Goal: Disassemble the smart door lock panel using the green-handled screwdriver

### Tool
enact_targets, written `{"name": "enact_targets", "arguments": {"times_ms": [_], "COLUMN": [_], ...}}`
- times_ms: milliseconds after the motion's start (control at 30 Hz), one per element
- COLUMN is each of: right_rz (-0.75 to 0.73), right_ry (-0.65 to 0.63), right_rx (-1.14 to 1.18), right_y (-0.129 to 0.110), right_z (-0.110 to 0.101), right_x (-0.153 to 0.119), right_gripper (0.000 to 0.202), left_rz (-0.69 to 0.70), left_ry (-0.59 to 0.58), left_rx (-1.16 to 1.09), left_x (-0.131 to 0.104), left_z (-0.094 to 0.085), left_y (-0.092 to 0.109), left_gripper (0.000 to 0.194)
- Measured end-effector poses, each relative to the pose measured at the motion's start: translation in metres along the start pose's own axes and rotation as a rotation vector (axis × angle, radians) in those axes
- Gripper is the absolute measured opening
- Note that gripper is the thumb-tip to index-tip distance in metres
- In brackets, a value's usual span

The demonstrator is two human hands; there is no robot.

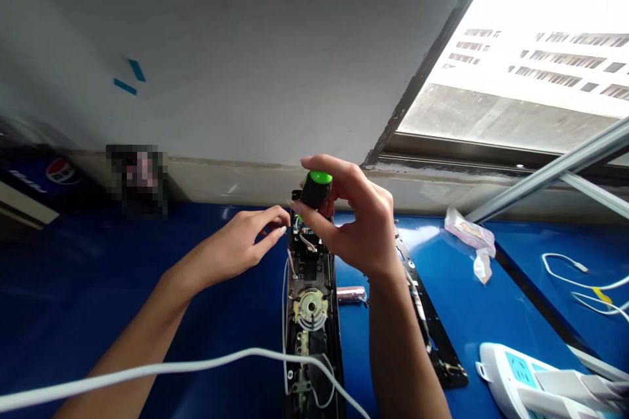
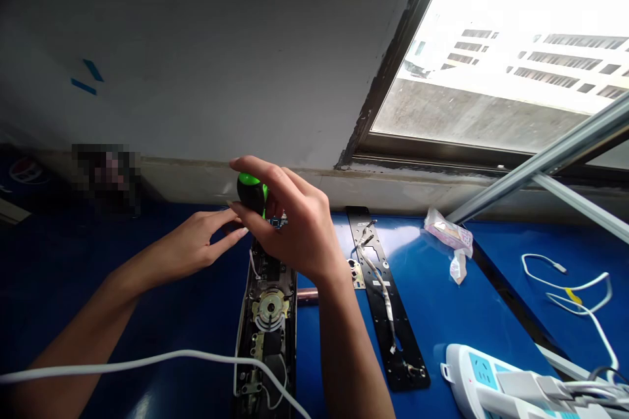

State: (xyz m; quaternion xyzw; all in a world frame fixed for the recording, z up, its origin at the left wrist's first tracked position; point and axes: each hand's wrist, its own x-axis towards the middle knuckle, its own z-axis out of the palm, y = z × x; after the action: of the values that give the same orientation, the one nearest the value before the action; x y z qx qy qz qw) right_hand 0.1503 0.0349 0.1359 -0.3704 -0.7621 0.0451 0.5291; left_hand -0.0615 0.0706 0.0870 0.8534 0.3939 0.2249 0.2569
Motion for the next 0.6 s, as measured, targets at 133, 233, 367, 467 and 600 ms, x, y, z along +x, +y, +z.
{"name": "enact_targets", "arguments": {"times_ms": [133, 233, 367, 467, 600], "right_rz": [0.029, 0.011, -0.053, -0.087, -0.063], "right_ry": [0.030, 0.056, 0.088, 0.100, -0.014], "right_rx": [-0.008, -0.068, -0.166, -0.250, -0.145], "right_y": [0.003, 0.006, 0.007, 0.002, -0.010], "right_z": [0.002, 0.003, 0.004, 0.002, -0.004], "right_x": [0.000, 0.000, 0.001, 0.002, 0.002], "right_gripper": [0.038, 0.037, 0.033, 0.032, 0.015], "left_rz": [-0.005, 0.010, -0.005, -0.011, -0.030], "left_ry": [-0.035, -0.070, -0.060, -0.052, -0.074], "left_rx": [-0.080, -0.136, -0.141, -0.146, -0.164], "left_x": [0.002, 0.003, 0.004, 0.004, 0.003], "left_z": [0.004, 0.008, 0.011, 0.011, 0.009], "left_y": [-0.002, -0.003, -0.003, -0.003, 0.001], "left_gripper": [0.031, 0.034, 0.032, 0.030, 0.030]}}
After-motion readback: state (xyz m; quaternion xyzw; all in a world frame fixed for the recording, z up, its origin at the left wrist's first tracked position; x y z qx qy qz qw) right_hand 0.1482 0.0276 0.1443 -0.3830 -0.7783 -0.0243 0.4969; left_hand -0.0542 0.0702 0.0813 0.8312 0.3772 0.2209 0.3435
